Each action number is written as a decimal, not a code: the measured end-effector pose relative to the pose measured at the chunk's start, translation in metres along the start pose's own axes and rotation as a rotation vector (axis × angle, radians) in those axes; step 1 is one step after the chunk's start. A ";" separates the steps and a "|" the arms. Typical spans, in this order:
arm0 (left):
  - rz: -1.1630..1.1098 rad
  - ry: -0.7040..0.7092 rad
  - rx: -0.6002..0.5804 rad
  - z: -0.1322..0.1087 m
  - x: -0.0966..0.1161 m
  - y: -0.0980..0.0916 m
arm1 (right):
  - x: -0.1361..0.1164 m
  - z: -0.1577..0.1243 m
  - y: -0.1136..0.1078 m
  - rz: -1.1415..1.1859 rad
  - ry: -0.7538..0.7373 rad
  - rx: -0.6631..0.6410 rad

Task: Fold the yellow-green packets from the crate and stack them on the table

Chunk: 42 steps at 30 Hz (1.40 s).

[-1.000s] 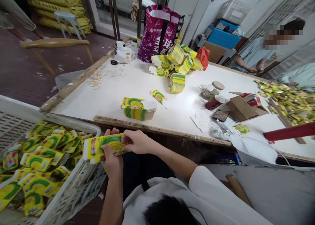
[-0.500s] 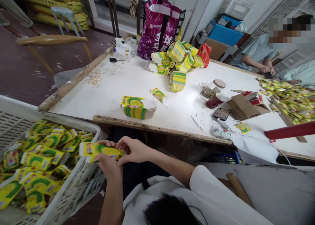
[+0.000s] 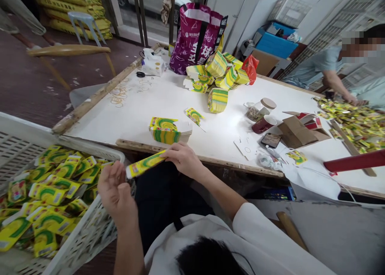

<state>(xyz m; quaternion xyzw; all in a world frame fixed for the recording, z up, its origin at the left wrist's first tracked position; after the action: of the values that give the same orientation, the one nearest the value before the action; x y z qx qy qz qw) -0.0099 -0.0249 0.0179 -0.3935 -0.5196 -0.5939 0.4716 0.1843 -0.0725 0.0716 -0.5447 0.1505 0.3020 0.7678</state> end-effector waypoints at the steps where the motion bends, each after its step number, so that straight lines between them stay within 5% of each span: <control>1: 0.100 0.036 -0.097 0.003 0.003 0.000 | -0.003 -0.001 -0.001 -0.077 -0.059 -0.056; 4: 0.452 -0.028 -0.444 0.002 -0.001 0.009 | -0.020 -0.005 0.003 -0.115 -0.276 -0.177; 6: 0.601 -0.119 -0.565 -0.004 -0.007 0.017 | -0.029 -0.006 0.003 -0.073 -0.280 -0.059; 10: 0.757 -0.108 -0.383 -0.011 -0.010 0.024 | -0.015 -0.009 0.007 0.197 0.121 0.363; 14: 0.791 -0.003 -0.324 -0.016 -0.010 0.030 | 0.003 -0.010 0.046 0.789 0.401 0.120; 16: 0.731 0.065 -0.402 -0.020 -0.008 0.035 | 0.005 -0.011 0.058 0.948 0.406 -0.008; 19: 0.672 0.146 -0.442 -0.023 -0.007 0.037 | 0.006 -0.012 0.058 1.026 0.341 -0.037; 24: 0.742 0.135 -0.448 -0.023 -0.021 0.036 | -0.008 -0.015 0.044 0.758 0.117 -0.063; 29: 0.727 0.351 -0.305 -0.021 -0.026 0.035 | -0.012 -0.020 0.034 0.437 0.008 -0.012; 32: 0.771 0.215 -0.379 -0.016 -0.024 0.030 | -0.004 -0.020 0.027 0.342 -0.004 0.037; 39: 0.729 0.056 -0.488 -0.013 -0.013 0.017 | 0.006 -0.019 0.007 0.272 -0.096 -0.320; 42: 0.722 0.047 -0.506 -0.015 -0.012 0.021 | 0.004 -0.017 0.003 0.273 -0.086 -0.325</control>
<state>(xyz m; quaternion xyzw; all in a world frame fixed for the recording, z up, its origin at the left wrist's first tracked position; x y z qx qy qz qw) 0.0139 -0.0385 0.0093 -0.6393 -0.1759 -0.5083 0.5495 0.1877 -0.0866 0.0609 -0.6226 0.1395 0.4464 0.6274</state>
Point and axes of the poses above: each hand's wrist, its own z-axis towards the middle knuckle, its own y-axis out of the palm, x = y × z, the point moved 4 cm from there along z, towards the middle knuckle, and after that the axes turned 9 degrees about -y, right-handed, at the moved point
